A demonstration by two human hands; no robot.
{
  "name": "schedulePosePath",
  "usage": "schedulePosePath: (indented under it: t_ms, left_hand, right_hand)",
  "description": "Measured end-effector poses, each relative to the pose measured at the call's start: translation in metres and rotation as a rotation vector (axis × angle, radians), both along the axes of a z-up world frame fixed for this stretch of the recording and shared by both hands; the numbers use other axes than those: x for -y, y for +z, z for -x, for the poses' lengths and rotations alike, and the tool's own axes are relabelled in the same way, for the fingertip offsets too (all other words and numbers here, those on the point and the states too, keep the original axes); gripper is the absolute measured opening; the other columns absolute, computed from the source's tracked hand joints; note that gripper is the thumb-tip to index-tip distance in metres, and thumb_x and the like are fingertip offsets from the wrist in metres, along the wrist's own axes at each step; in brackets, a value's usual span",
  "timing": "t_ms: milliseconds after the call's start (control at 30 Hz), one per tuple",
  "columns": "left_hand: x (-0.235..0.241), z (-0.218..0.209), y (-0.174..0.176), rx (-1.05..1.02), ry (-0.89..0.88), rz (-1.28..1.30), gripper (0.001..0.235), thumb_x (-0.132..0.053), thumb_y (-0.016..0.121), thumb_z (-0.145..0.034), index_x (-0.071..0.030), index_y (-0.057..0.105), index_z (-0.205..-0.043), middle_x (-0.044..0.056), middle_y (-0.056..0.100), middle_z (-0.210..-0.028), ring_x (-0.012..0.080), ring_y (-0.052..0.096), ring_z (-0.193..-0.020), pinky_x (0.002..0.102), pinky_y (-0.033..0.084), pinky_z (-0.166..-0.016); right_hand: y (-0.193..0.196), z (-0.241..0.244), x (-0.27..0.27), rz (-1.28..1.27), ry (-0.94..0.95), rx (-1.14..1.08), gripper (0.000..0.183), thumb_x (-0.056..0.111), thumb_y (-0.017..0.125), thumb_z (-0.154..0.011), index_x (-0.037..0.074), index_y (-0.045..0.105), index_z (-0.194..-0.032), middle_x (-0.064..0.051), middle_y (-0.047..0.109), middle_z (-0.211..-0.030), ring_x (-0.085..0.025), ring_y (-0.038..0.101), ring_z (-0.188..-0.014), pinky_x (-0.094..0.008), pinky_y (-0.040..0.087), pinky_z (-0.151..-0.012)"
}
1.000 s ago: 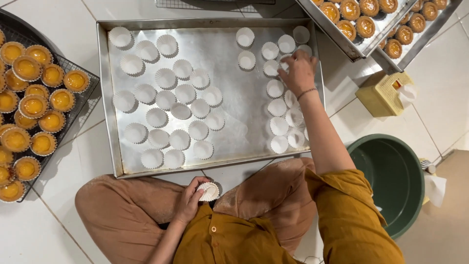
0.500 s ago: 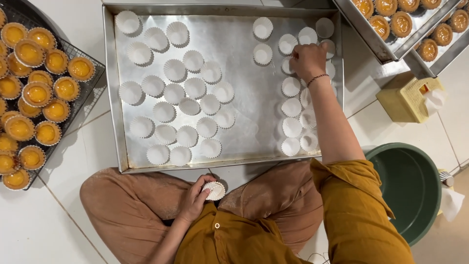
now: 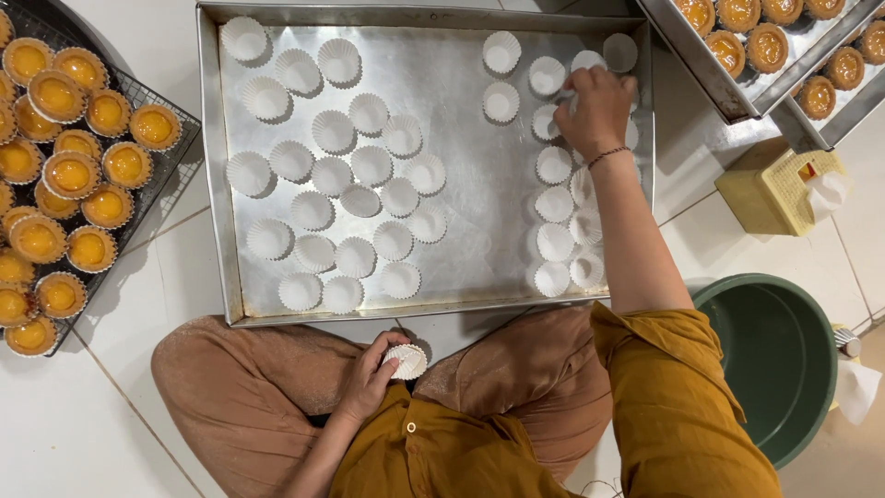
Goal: A person is sitting on the floor and quickly arranging paper cupcake liners into a large metal baking tray.
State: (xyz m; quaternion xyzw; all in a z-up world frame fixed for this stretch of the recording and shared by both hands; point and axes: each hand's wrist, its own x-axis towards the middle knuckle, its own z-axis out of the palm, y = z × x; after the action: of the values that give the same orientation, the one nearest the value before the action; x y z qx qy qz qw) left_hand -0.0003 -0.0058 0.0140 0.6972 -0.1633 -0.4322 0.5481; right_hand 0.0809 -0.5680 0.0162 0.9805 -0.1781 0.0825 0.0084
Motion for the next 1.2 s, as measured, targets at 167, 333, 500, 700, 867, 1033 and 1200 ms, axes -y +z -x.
schedulePosePath:
  t_ms: [167,333,500,700,867,1033,1200]
  left_hand:
    - [0.001,0.0,0.003,0.011,0.008,0.029,0.038,-0.035,0.049,-0.093,-0.009,0.065,-0.117,0.004,0.071,-0.116,0.0194,0.065,-0.107,0.03,0.048,-0.093]
    - [0.0,0.001,-0.003,0.004,0.012,0.052,0.038,-0.034,0.05,-0.093,-0.008,0.064,-0.118,0.004,0.07,-0.116,0.0186,0.064,-0.108,0.03,0.047,-0.093]
    - [0.0,0.0,0.0,-0.015,0.028,0.045,0.035,-0.032,0.051,-0.093,-0.009,0.064,-0.116,0.004,0.07,-0.113,0.0186,0.064,-0.104,0.03,0.048,-0.09]
    - [0.0,-0.002,0.002,-0.018,0.003,0.024,0.038,-0.034,0.05,-0.093,-0.009,0.064,-0.117,0.003,0.07,-0.116,0.0186,0.064,-0.109,0.03,0.046,-0.094]
    - [0.003,-0.004,0.006,0.025,0.007,0.043,0.041,-0.037,0.049,-0.092,-0.008,0.065,-0.117,0.005,0.071,-0.115,0.0206,0.065,-0.112,0.033,0.047,-0.097]
    - [0.002,-0.002,0.003,0.023,0.004,0.072,0.041,-0.038,0.05,-0.094,-0.007,0.064,-0.117,0.005,0.07,-0.115,0.0205,0.064,-0.111,0.032,0.047,-0.097]
    - [0.001,-0.001,0.003,0.033,0.002,0.043,0.041,-0.039,0.05,-0.093,-0.009,0.065,-0.117,0.004,0.071,-0.115,0.0194,0.065,-0.11,0.032,0.047,-0.096]
  right_hand:
    - [0.023,-0.02,-0.018,-0.009,0.086,0.113,0.028,0.021,0.081,-0.089,0.009,0.075,-0.112,-0.013,0.061,-0.11,-0.032,0.055,-0.103,-0.044,0.034,-0.091]
    - [0.012,-0.059,-0.042,-0.008,0.192,0.172,0.031,0.026,0.086,-0.085,0.016,0.078,-0.114,-0.008,0.061,-0.103,-0.029,0.054,-0.096,-0.045,0.033,-0.088]
    - [0.004,-0.089,-0.042,-0.031,0.194,0.024,0.046,0.038,0.084,-0.075,0.018,0.077,-0.116,-0.006,0.044,-0.106,-0.03,0.043,-0.098,-0.043,0.029,-0.085]
    - [0.006,-0.091,-0.012,-0.103,0.041,-0.211,0.042,0.051,0.085,-0.079,0.031,0.081,-0.116,-0.004,0.047,-0.115,-0.032,0.043,-0.108,-0.046,0.023,-0.097]
    - [0.013,-0.07,0.009,-0.144,0.068,-0.044,0.05,0.048,0.092,-0.08,0.027,0.08,-0.123,-0.008,0.05,-0.113,-0.033,0.048,-0.106,-0.054,0.026,-0.095]
    - [0.029,-0.04,0.015,-0.185,0.051,0.072,0.037,0.029,0.086,-0.088,0.02,0.08,-0.123,-0.007,0.044,-0.113,-0.035,0.039,-0.105,-0.047,0.028,-0.096]
    - [0.013,-0.038,0.019,-0.088,0.081,-0.084,0.035,0.033,0.08,-0.077,0.03,0.082,-0.112,-0.006,0.045,-0.117,-0.034,0.044,-0.105,-0.049,0.025,-0.09]
